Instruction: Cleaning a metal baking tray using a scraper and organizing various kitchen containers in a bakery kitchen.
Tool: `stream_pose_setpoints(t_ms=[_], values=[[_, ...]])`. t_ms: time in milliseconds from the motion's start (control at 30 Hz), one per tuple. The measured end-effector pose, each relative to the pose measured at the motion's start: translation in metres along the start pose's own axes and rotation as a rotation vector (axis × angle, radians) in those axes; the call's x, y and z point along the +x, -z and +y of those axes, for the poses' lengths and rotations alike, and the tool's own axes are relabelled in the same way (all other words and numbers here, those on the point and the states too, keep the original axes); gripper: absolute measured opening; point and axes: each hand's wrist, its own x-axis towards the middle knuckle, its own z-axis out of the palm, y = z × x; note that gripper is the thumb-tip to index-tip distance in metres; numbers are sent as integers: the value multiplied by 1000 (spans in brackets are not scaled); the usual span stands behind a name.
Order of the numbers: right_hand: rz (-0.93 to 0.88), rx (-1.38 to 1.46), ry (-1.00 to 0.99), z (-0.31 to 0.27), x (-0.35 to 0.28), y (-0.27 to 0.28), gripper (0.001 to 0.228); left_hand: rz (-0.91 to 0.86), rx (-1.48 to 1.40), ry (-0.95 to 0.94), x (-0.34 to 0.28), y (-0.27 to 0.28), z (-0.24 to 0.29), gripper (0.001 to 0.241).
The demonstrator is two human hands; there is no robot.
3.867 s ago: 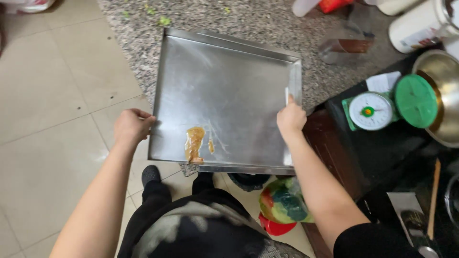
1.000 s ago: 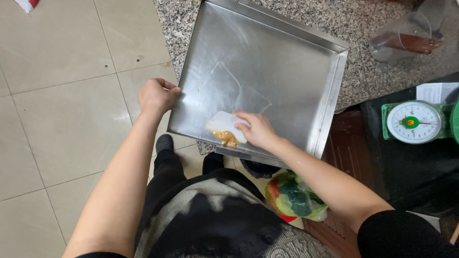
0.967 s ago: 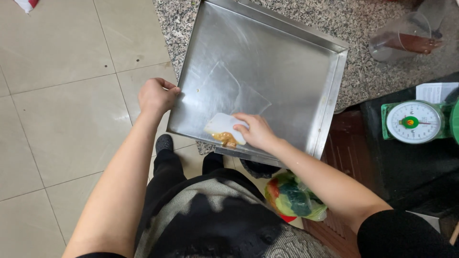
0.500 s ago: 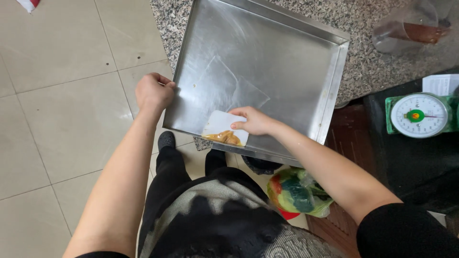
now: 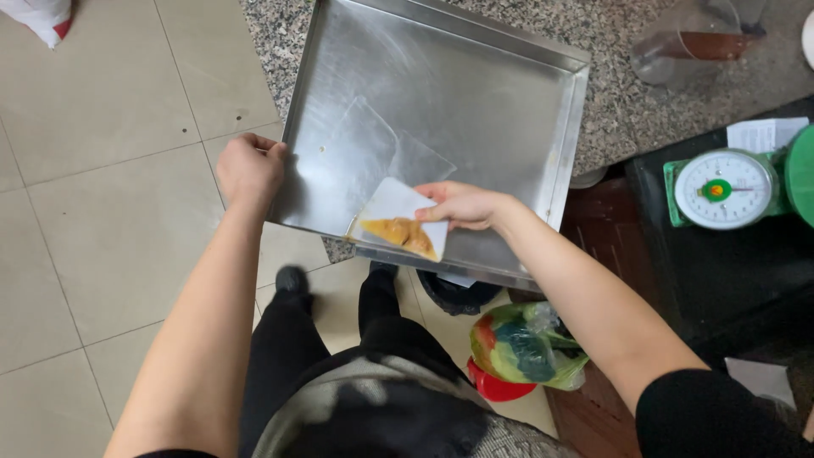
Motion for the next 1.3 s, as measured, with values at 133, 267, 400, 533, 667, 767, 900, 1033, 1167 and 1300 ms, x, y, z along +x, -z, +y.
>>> stream_pose_setpoints(t_ms=[133, 267, 400, 533, 667, 767, 900, 1033, 1167, 1300], values=[[195, 196, 134, 17, -45, -4, 49, 256, -367, -345, -2, -33, -59, 16], [346, 417, 306, 51, -95, -23, 47, 281, -533, -473, -76, -31, -91, 30], [501, 593, 546, 95, -127, -57, 43, 108, -550, -520, -133, -44, -140, 38], [615, 755, 739, 139, -140, -101, 42, -166, -629, -489, -174, -49, -185, 34], [697, 838, 827, 191, -161, -135, 43, -543, -689, -325, -217, -88, -208, 27], [758, 903, 840, 229, -175, -164, 43, -829, -606, -204, -248, -106, -221, 25], [898, 954, 783, 300, -180, -172, 42, -972, -487, -119, -278, -117, -237, 23], [1081, 997, 625, 378, -159, -154, 42, -952, -383, -36, -285, -157, -280, 23], [1169, 1086, 525, 475, -79, -82, 42, -942, -309, 6, -266, -219, -290, 23], [1262, 995, 549, 564, 44, 3, 43, -908, -335, 5, -258, -244, -271, 26]])
